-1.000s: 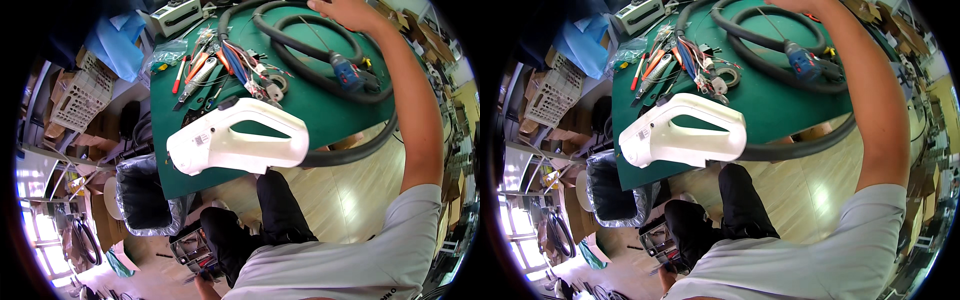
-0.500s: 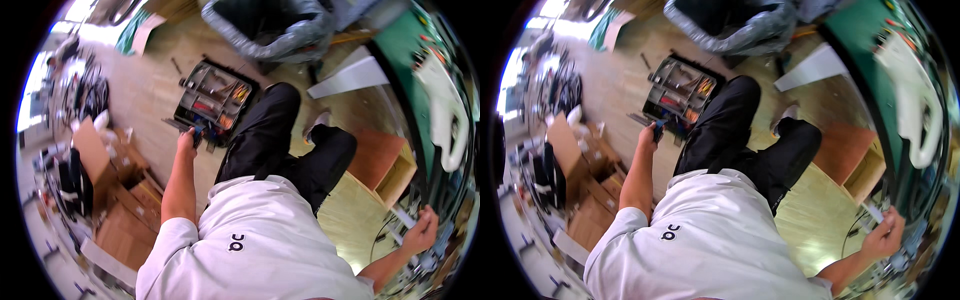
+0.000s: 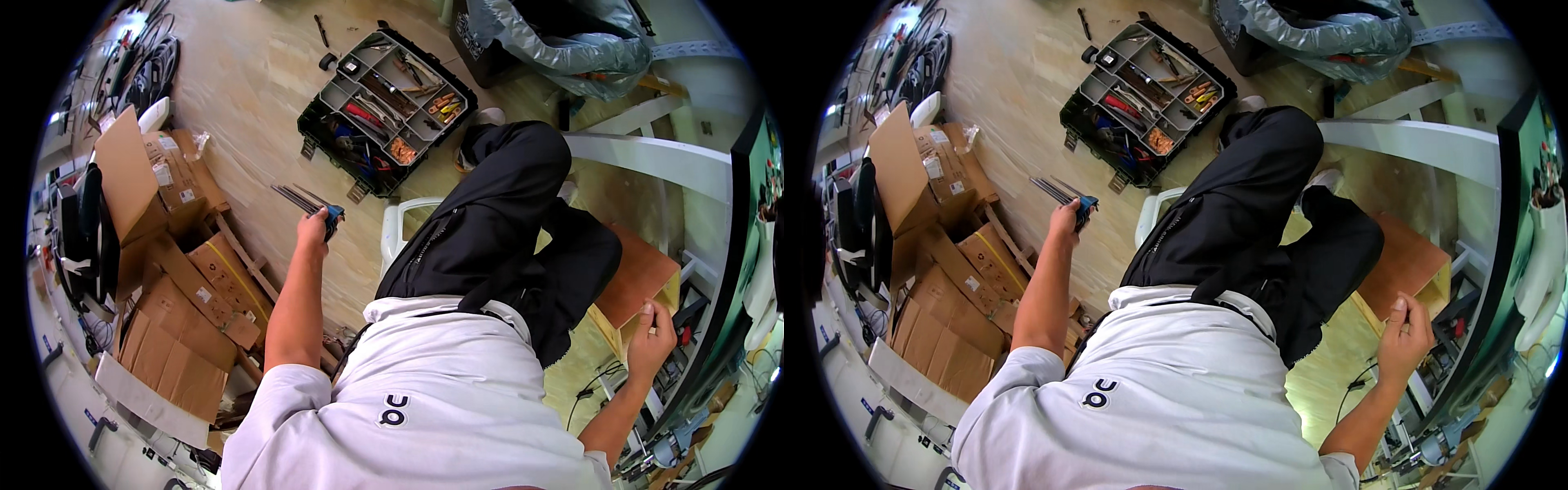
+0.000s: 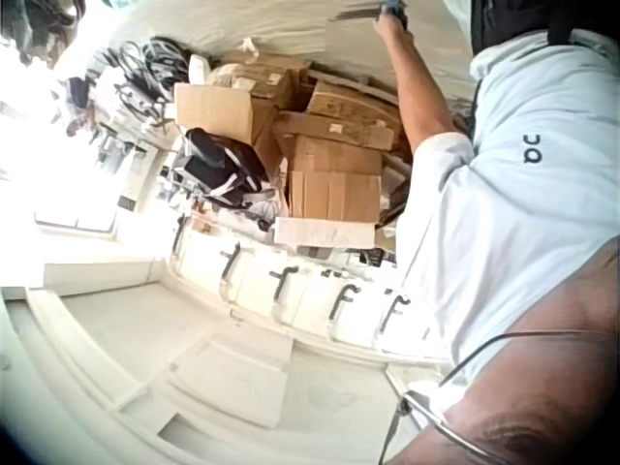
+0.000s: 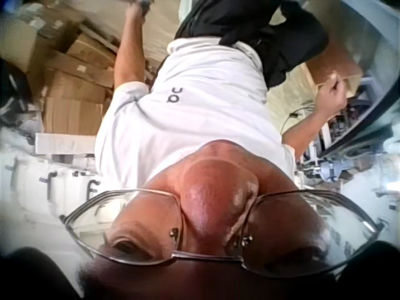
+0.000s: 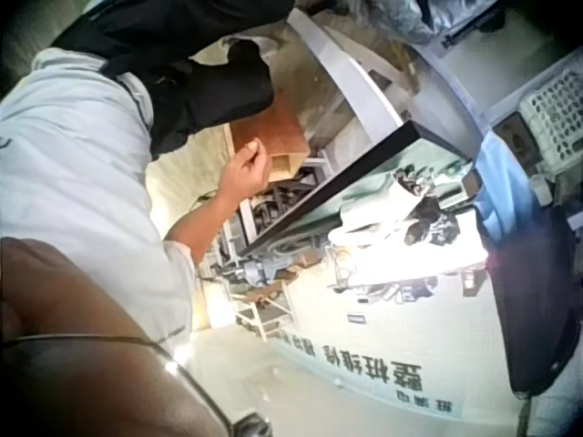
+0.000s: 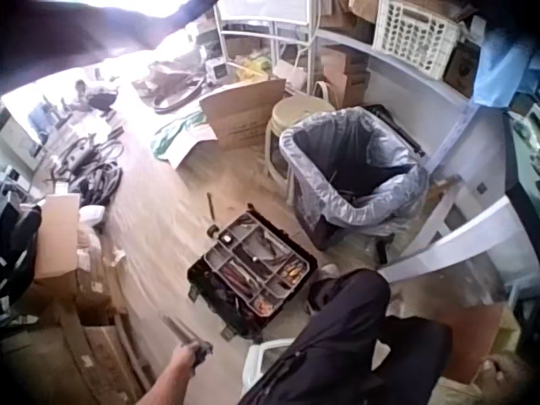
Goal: The person disassembles a white EV charger plug by removing screws from the housing and handle using a manual hex key and a power drill, then separating the two halves of the casing to reveal internal wiring.
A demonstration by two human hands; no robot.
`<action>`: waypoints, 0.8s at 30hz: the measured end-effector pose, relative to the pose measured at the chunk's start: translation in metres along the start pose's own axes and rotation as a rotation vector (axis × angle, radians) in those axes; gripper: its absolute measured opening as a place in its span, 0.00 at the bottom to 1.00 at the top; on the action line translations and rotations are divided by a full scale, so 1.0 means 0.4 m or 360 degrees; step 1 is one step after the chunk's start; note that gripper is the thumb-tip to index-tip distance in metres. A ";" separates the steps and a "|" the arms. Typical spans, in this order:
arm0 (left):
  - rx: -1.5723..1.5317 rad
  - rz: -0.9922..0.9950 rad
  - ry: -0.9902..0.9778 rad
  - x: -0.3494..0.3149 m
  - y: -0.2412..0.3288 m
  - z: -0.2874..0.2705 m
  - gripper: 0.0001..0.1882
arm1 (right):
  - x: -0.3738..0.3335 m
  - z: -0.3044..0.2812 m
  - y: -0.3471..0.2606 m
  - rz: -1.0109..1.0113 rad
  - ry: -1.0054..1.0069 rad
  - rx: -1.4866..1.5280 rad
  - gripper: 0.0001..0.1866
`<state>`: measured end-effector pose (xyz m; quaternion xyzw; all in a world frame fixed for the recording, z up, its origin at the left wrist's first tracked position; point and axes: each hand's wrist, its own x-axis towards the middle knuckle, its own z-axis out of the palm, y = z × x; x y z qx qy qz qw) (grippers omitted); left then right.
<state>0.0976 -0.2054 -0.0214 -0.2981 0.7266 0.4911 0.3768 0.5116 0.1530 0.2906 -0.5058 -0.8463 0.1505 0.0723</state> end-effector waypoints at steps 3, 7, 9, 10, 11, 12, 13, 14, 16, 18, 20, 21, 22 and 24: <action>0.0006 -0.0010 -0.0057 0.014 0.015 0.033 0.05 | -0.001 0.019 0.002 0.0174 -0.0108 -0.0015 0.10; 0.0041 -0.0004 -0.0146 0.023 0.032 0.087 0.06 | -0.022 0.054 0.026 0.0289 -0.0199 0.0034 0.10; 0.0033 -0.0003 -0.0172 0.036 0.038 0.110 0.07 | -0.034 0.075 0.046 0.0433 -0.0263 0.0066 0.11; 0.0026 -0.0014 -0.0172 0.039 0.041 0.125 0.08 | -0.039 0.086 0.059 0.0461 -0.0282 0.0066 0.10; 0.0034 -0.0010 -0.0196 0.042 0.047 0.138 0.09 | -0.044 0.094 0.069 0.0493 -0.0301 0.0068 0.10; 0.0042 -0.0005 -0.0220 0.045 0.053 0.150 0.09 | -0.046 0.100 0.069 0.0557 -0.0324 0.0043 0.11; 0.0051 0.0000 -0.0244 0.052 0.057 0.163 0.09 | -0.052 0.109 0.081 0.0575 -0.0291 0.0024 0.11; 0.0024 -0.0004 -0.0281 0.063 0.056 0.176 0.10 | -0.058 0.122 0.100 0.0585 -0.0258 0.0006 0.11; 0.0002 -0.0007 -0.0248 0.073 0.064 0.206 0.11 | -0.058 0.146 0.130 0.0665 -0.0248 -0.0035 0.13; 0.0025 -0.0003 -0.0257 0.090 0.071 0.232 0.11 | -0.072 0.180 0.157 0.0716 -0.0106 -0.0022 0.14; 0.0028 0.0005 -0.0216 0.104 0.075 0.263 0.10 | -0.076 0.205 0.182 0.0841 -0.0091 0.0007 0.16; 0.0037 0.0009 -0.0205 0.111 0.081 0.282 0.10 | -0.083 0.218 0.190 0.0860 -0.0098 -0.0015 0.17; 0.0026 0.0007 -0.0227 0.118 0.086 0.298 0.10 | -0.093 0.235 0.194 0.0879 -0.0106 -0.0038 0.17; -0.0003 0.0000 -0.0258 0.124 0.098 0.324 0.10 | -0.101 0.269 0.214 0.0924 -0.0151 0.0017 0.18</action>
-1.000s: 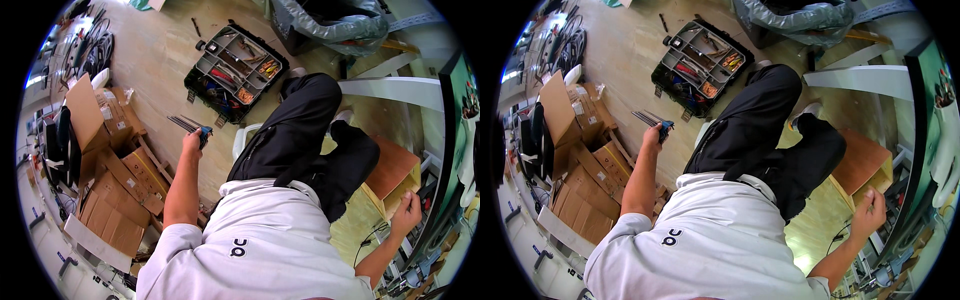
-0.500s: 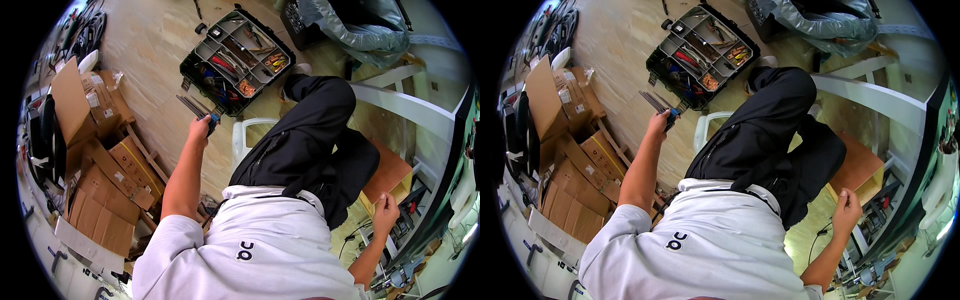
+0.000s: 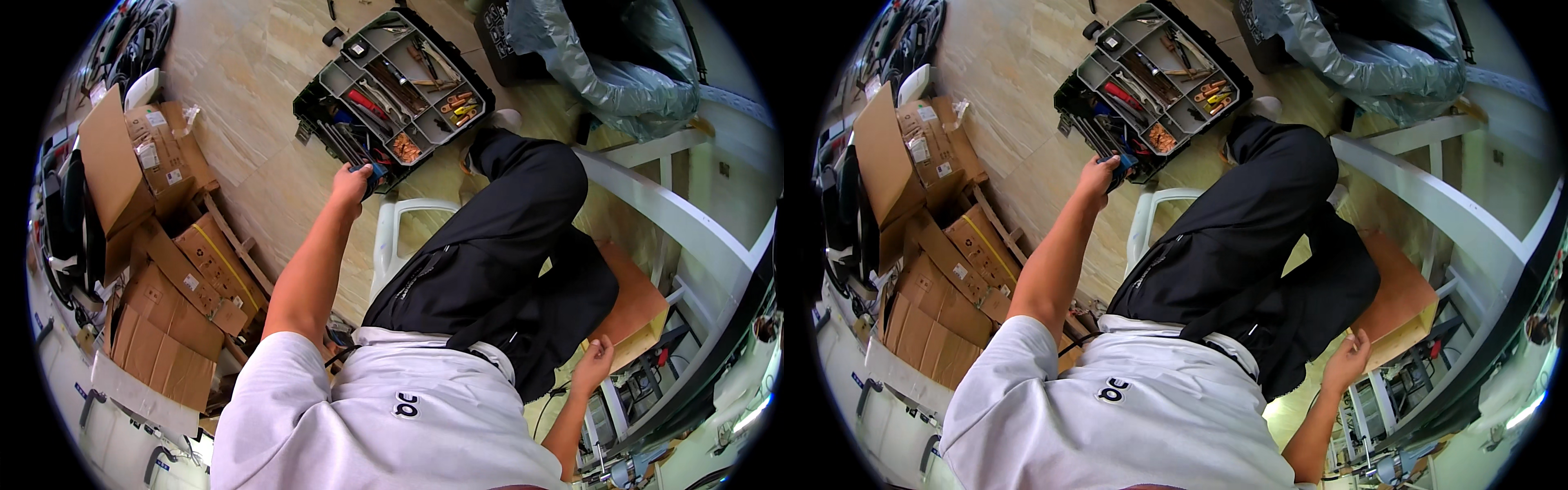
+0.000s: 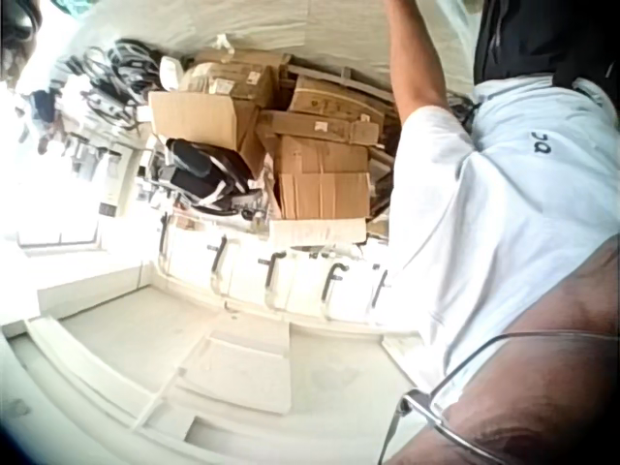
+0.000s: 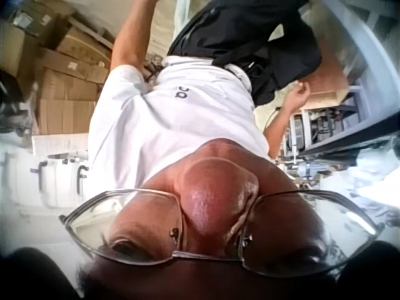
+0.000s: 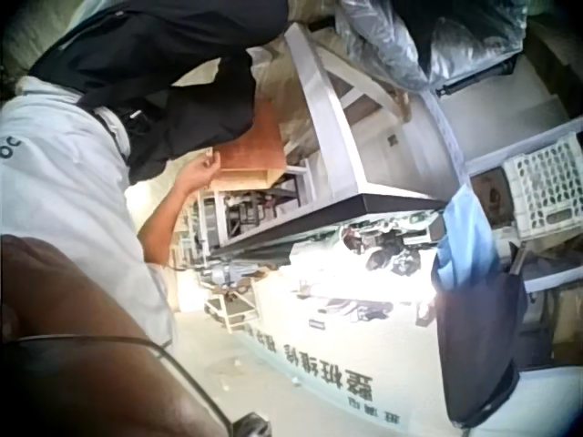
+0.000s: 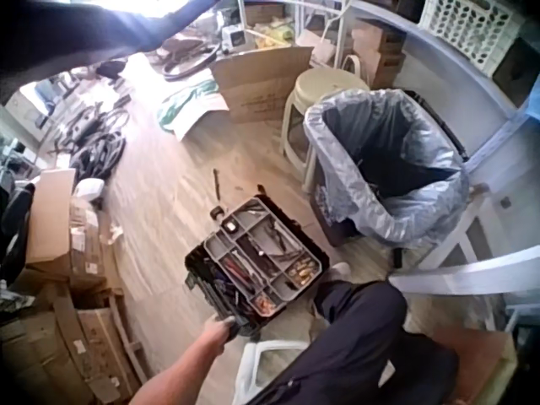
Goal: The person disassembles a white EV charger plug by removing screws from the housing and handle using a manual hex key and a power drill, then separating the two halves of the casing to reveal internal wiring.
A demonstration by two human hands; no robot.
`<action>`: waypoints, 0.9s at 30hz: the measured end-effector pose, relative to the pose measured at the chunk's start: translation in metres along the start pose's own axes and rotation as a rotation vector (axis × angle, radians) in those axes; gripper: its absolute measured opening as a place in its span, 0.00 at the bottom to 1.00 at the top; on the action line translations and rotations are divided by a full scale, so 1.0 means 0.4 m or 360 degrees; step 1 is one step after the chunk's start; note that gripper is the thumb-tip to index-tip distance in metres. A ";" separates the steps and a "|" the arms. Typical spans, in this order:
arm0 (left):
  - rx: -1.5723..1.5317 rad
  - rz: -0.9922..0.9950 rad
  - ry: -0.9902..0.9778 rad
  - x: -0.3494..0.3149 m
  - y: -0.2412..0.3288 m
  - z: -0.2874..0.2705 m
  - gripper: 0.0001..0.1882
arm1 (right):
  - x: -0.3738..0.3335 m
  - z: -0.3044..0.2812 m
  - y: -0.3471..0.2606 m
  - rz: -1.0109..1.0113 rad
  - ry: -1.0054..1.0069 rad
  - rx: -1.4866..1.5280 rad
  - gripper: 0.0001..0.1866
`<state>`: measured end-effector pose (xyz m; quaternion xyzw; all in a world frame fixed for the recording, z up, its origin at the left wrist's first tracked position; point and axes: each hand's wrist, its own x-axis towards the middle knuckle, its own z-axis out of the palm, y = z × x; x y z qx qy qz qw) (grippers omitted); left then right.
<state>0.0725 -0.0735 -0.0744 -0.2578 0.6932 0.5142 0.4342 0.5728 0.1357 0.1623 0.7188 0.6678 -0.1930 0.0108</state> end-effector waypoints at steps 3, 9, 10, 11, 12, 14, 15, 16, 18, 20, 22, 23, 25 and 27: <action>-0.0094 0.0002 -0.0028 0.028 0.007 0.037 0.10 | 0.018 0.037 0.005 -0.0046 -0.0038 -0.0069 0.18; -0.0049 0.0043 -0.0027 0.081 0.035 0.102 0.11 | 0.093 0.110 -0.029 -0.0122 0.0069 -0.0045 0.18; -0.0039 0.0025 -0.0009 0.083 0.034 0.113 0.11 | 0.112 0.120 -0.035 -0.0132 0.0087 -0.0033 0.18; -0.0029 0.0016 0.0009 0.083 0.041 0.128 0.11 | 0.129 0.132 -0.036 -0.0224 0.0122 -0.0130 0.18; -0.0020 0.0008 0.0027 0.086 0.047 0.144 0.11 | 0.142 0.142 -0.032 -0.0317 0.0160 -0.0225 0.18; -0.0070 0.0077 -0.0012 0.120 0.048 0.178 0.12 | 0.166 0.163 -0.027 -0.0429 0.0220 -0.0349 0.18; -0.0101 0.0111 -0.0035 0.133 0.056 0.205 0.12 | 0.170 0.168 -0.030 -0.0449 0.0250 -0.0383 0.18; -0.0150 0.0161 -0.0034 0.148 0.066 0.236 0.11 | 0.173 0.172 -0.033 -0.0468 0.0282 -0.0417 0.18; -0.0145 0.0239 -0.0054 0.190 0.087 0.293 0.10 | 0.182 0.170 -0.050 -0.0458 0.0273 -0.0459 0.19; -0.0128 0.0315 -0.0074 0.242 0.119 0.366 0.10 | 0.193 0.164 -0.042 -0.0477 0.0281 -0.0457 0.19; -0.0118 0.0319 -0.0067 0.294 0.157 0.418 0.12 | 0.206 0.162 -0.033 -0.0489 0.0262 -0.0440 0.19; -0.0153 0.0268 -0.0038 0.337 0.161 0.436 0.13 | 0.212 0.161 -0.031 -0.0496 0.0253 -0.0431 0.19; 0.0006 0.0366 0.0002 0.432 0.148 0.457 0.15 | 0.218 0.159 -0.036 -0.0491 0.0242 -0.0426 0.19; 0.0329 0.0310 0.0267 0.460 0.159 0.489 0.17 | 0.220 0.154 -0.042 -0.0471 0.0230 -0.0433 0.18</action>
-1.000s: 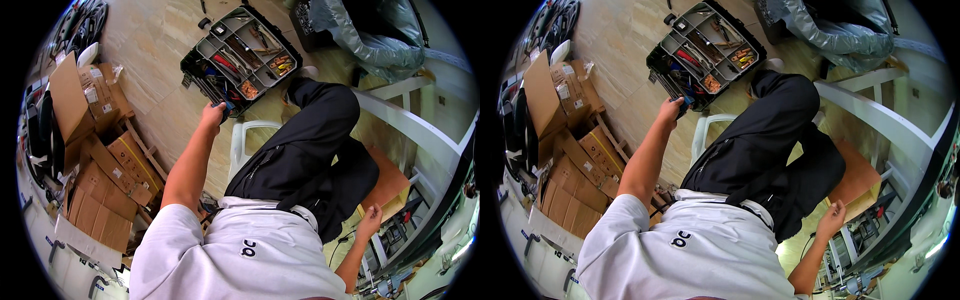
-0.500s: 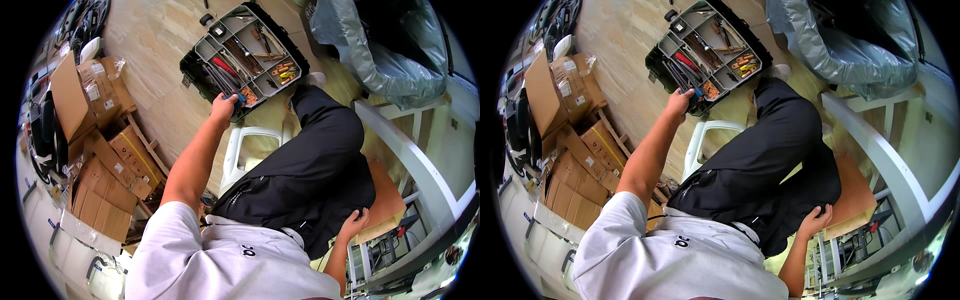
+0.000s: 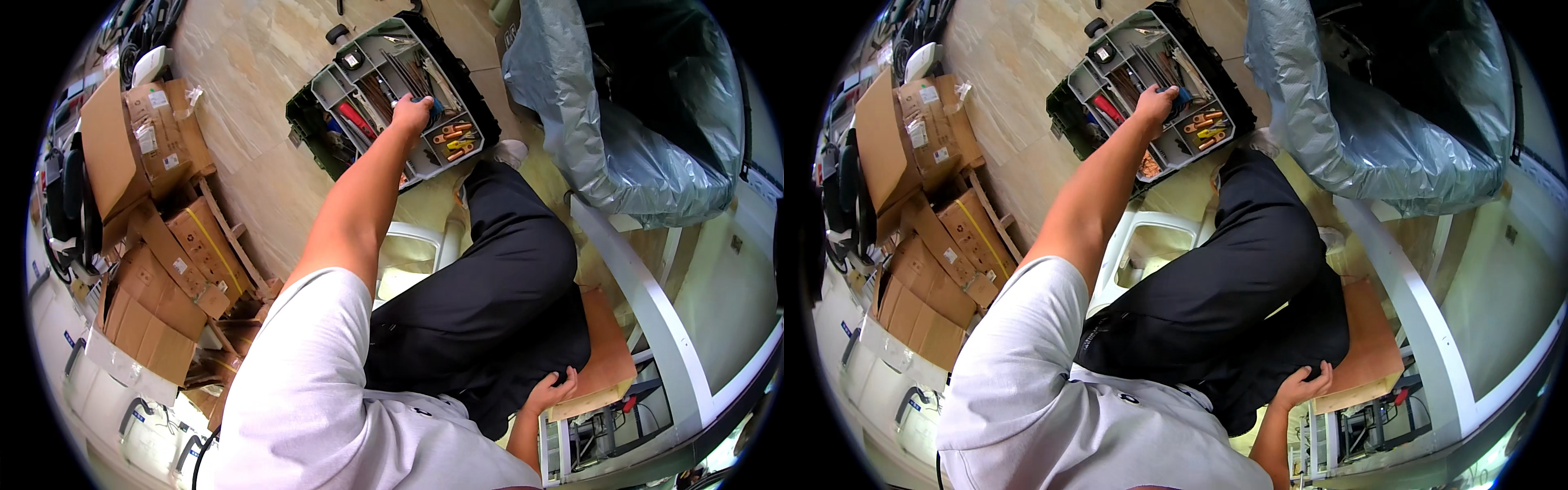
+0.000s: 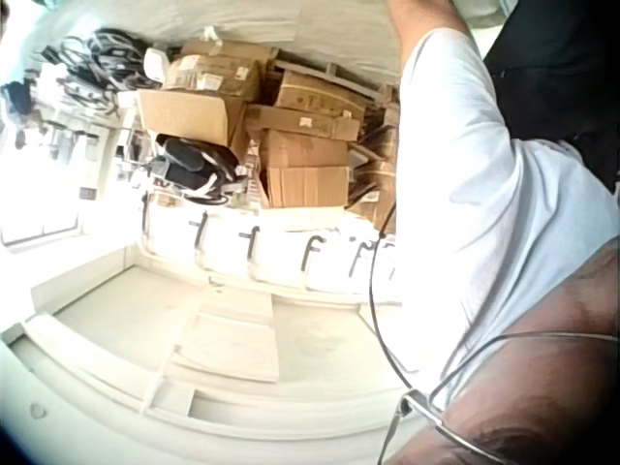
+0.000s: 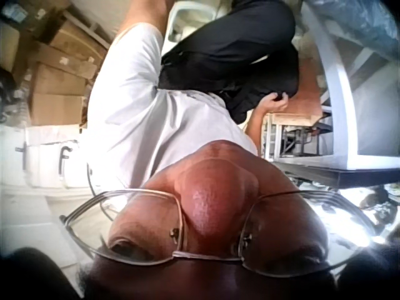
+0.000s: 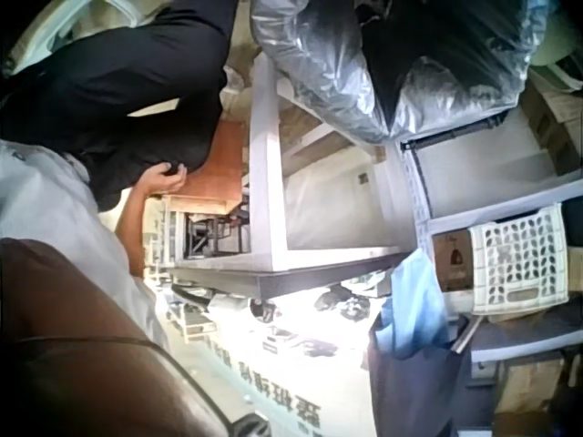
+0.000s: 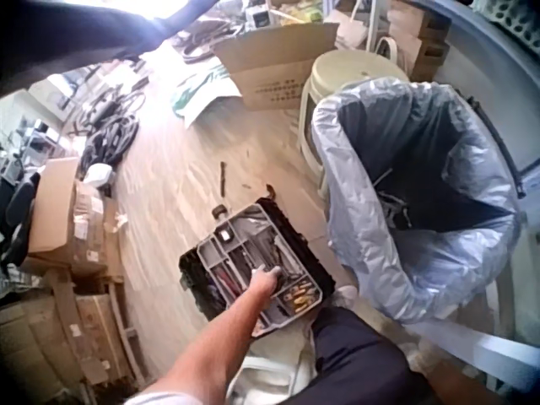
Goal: The person disassembles a white EV charger plug by removing screws from the housing and handle using a manual hex key and a power drill, then separating the two halves of the casing to reveal internal wiring.
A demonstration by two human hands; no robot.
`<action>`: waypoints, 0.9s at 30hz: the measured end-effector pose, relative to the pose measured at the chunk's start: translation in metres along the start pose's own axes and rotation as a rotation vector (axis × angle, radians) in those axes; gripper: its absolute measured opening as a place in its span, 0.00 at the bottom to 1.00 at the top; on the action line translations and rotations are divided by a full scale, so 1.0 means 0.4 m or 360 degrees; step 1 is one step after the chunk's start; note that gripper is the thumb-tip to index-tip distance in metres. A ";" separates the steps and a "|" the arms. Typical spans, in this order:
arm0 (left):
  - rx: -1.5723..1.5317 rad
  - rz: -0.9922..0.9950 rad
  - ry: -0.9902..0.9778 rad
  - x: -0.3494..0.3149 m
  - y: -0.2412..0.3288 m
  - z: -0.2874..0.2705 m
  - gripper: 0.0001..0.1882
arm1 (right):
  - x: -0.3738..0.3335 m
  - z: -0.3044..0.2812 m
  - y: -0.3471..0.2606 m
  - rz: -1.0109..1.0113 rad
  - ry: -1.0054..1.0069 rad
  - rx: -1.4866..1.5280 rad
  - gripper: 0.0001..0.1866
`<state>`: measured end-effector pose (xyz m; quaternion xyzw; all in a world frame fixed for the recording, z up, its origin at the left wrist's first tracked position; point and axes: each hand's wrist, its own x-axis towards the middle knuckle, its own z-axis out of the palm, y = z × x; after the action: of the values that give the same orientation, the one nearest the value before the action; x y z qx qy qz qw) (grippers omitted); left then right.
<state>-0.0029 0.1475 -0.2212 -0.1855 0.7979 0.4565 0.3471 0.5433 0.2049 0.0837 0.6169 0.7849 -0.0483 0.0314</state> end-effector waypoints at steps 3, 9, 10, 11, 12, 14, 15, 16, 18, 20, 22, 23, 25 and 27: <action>0.0772 0.0160 0.0143 0.024 -0.009 -0.011 0.20 | 0.009 0.000 -0.002 0.0028 -0.0035 -0.0004 0.19; 0.0849 0.0160 0.0496 -0.020 0.016 -0.071 0.22 | 0.024 0.000 -0.003 0.0027 -0.0040 -0.0001 0.19; 0.0891 0.0059 0.0485 0.004 0.008 -0.083 0.25 | 0.030 0.000 -0.001 0.0005 -0.0045 0.0008 0.19; 0.0935 -0.0040 0.0465 0.011 0.023 -0.090 0.27 | 0.032 0.001 0.001 -0.0011 -0.0047 0.0012 0.19; 0.0977 -0.0140 0.0446 0.019 0.031 -0.094 0.29 | 0.034 0.001 0.003 -0.0027 -0.0048 0.0018 0.19; 0.0975 -0.0232 0.0494 0.046 0.023 -0.088 0.31 | 0.036 0.000 0.003 -0.0009 -0.0074 0.0033 0.19; 0.0975 -0.0270 0.0454 0.048 0.033 -0.086 0.30 | 0.036 0.000 0.002 0.0003 -0.0082 0.0041 0.19; 0.0974 -0.0308 0.0415 0.049 0.038 -0.083 0.29 | 0.036 0.001 0.001 0.0016 -0.0075 0.0038 0.19; 0.0861 -0.0338 0.0408 0.042 0.035 -0.088 0.27 | 0.038 0.000 -0.001 0.0034 -0.0076 0.0036 0.19; 0.0789 -0.0309 0.0390 0.029 0.017 -0.091 0.25 | 0.037 -0.001 -0.002 0.0043 -0.0079 0.0043 0.19; 0.0764 -0.0217 0.0363 0.025 -0.051 -0.091 0.23 | 0.037 0.000 -0.007 0.0035 -0.0073 0.0045 0.19; 0.0688 -0.0191 0.0348 0.033 -0.125 -0.108 0.21 | 0.047 0.000 -0.006 -0.0002 -0.0077 0.0046 0.19; 0.0646 -0.0339 0.0126 -0.006 -0.154 -0.090 0.30 | 0.040 -0.001 -0.003 0.0028 -0.0059 0.0026 0.19; 0.0465 -0.0288 0.0203 -0.010 -0.242 -0.101 0.26 | 0.054 0.002 0.002 0.0045 -0.0104 0.0062 0.19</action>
<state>0.0437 0.0631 -0.2626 -0.2328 0.8561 0.2900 0.3588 0.5390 0.2256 0.0804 0.6265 0.7736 -0.0832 0.0456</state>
